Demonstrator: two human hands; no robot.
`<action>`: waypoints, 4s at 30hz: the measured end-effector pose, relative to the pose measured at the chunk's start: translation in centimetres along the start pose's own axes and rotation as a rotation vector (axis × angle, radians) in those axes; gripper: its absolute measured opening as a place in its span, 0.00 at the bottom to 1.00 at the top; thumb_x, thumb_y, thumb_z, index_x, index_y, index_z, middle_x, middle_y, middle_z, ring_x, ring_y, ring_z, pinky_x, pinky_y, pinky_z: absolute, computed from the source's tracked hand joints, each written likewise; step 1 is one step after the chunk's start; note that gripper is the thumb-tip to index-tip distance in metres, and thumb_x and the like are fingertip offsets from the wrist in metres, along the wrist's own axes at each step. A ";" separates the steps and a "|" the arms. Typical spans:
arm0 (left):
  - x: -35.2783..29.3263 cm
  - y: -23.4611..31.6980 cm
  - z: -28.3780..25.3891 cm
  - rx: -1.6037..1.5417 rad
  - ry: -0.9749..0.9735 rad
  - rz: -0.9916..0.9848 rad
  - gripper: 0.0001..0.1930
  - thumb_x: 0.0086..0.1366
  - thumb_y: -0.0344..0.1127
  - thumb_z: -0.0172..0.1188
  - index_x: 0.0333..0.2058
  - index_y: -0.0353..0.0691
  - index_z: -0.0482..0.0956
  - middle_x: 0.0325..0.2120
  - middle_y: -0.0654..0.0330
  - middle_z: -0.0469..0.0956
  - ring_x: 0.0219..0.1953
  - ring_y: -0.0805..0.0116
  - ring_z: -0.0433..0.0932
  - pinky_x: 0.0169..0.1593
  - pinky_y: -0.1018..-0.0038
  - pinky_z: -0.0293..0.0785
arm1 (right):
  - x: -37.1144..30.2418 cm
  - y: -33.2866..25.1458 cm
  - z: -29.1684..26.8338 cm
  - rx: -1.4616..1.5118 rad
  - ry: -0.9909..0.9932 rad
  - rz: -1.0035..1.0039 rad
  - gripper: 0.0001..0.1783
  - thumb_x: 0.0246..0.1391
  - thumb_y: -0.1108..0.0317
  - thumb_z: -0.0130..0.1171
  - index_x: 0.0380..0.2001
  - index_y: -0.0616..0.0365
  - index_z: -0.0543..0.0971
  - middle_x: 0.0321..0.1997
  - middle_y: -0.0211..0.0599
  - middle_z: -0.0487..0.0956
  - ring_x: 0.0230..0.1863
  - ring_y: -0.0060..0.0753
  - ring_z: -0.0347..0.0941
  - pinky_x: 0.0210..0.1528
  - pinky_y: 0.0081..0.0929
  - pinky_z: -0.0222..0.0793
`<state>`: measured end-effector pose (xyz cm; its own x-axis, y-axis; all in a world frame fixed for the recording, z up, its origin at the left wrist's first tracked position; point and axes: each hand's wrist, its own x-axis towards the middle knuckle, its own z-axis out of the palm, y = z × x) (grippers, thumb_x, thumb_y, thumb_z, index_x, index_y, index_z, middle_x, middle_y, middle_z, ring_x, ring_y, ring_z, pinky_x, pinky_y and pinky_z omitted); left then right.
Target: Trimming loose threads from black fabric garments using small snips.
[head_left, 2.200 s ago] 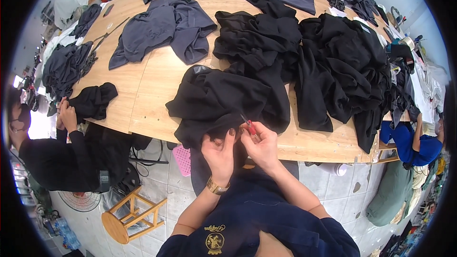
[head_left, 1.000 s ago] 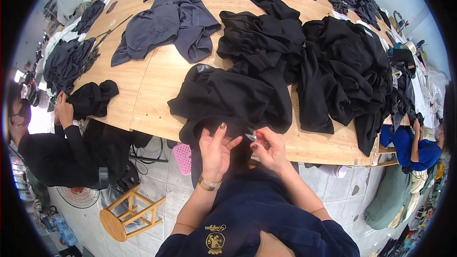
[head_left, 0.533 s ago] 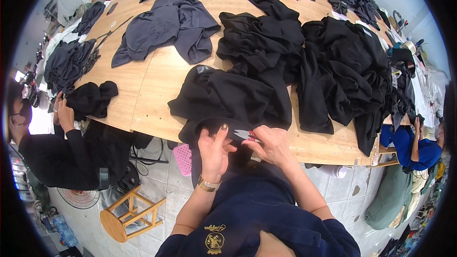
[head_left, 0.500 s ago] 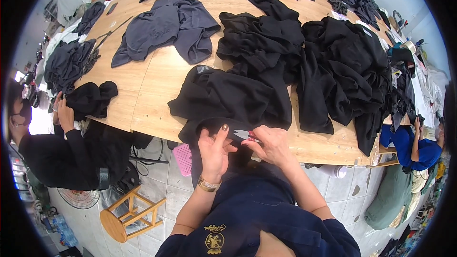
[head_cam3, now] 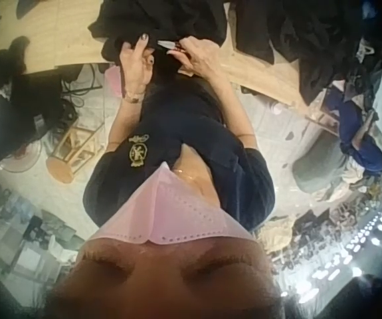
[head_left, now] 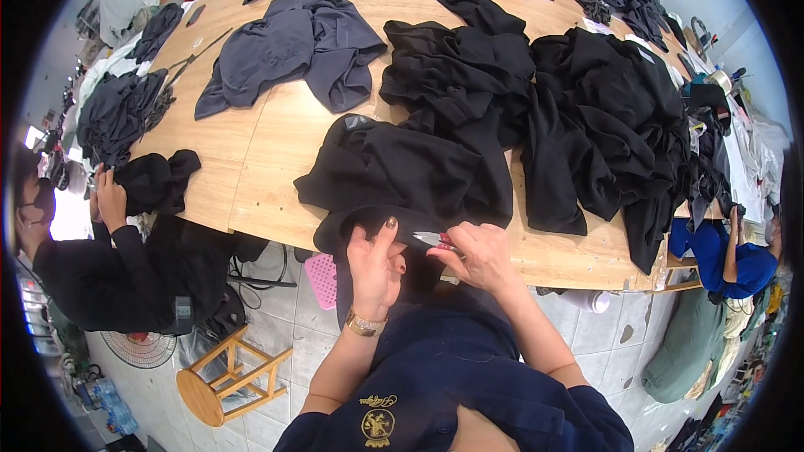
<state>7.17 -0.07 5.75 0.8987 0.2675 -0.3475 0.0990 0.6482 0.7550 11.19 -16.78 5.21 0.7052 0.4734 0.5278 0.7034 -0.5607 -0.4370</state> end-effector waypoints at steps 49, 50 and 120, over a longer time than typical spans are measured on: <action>-0.6 0.4 0.4 -0.133 0.024 -0.083 0.11 0.62 0.26 0.54 0.41 0.42 0.65 0.33 0.65 0.74 0.28 0.83 0.75 0.13 0.92 0.56 | 0.0 -2.0 0.8 0.237 0.108 0.330 0.16 0.43 0.60 0.66 0.22 0.58 0.71 0.17 0.36 0.71 0.17 0.39 0.69 0.18 0.28 0.62; -0.6 0.5 0.5 -0.141 0.017 -0.080 0.10 0.62 0.26 0.54 0.41 0.42 0.65 0.33 0.65 0.74 0.27 0.84 0.74 0.13 0.92 0.56 | -0.1 -1.9 0.7 0.184 0.098 0.295 0.15 0.43 0.60 0.66 0.21 0.57 0.71 0.17 0.35 0.70 0.16 0.38 0.69 0.18 0.29 0.62; -1.0 -0.7 1.3 0.249 0.058 0.178 0.27 0.58 0.27 0.60 0.51 0.32 0.55 0.20 0.64 0.72 0.20 0.78 0.75 0.11 0.87 0.64 | 0.4 -1.4 1.6 0.774 0.142 0.525 0.10 0.46 0.79 0.57 0.36 0.63 0.77 0.28 0.33 0.79 0.26 0.17 0.74 0.29 0.16 0.68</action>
<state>6.77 -1.73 6.35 0.8863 0.4055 -0.2234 0.0504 0.3952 0.9172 10.63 -14.66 4.87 0.9669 0.1728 0.1879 0.1988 -0.0481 -0.9789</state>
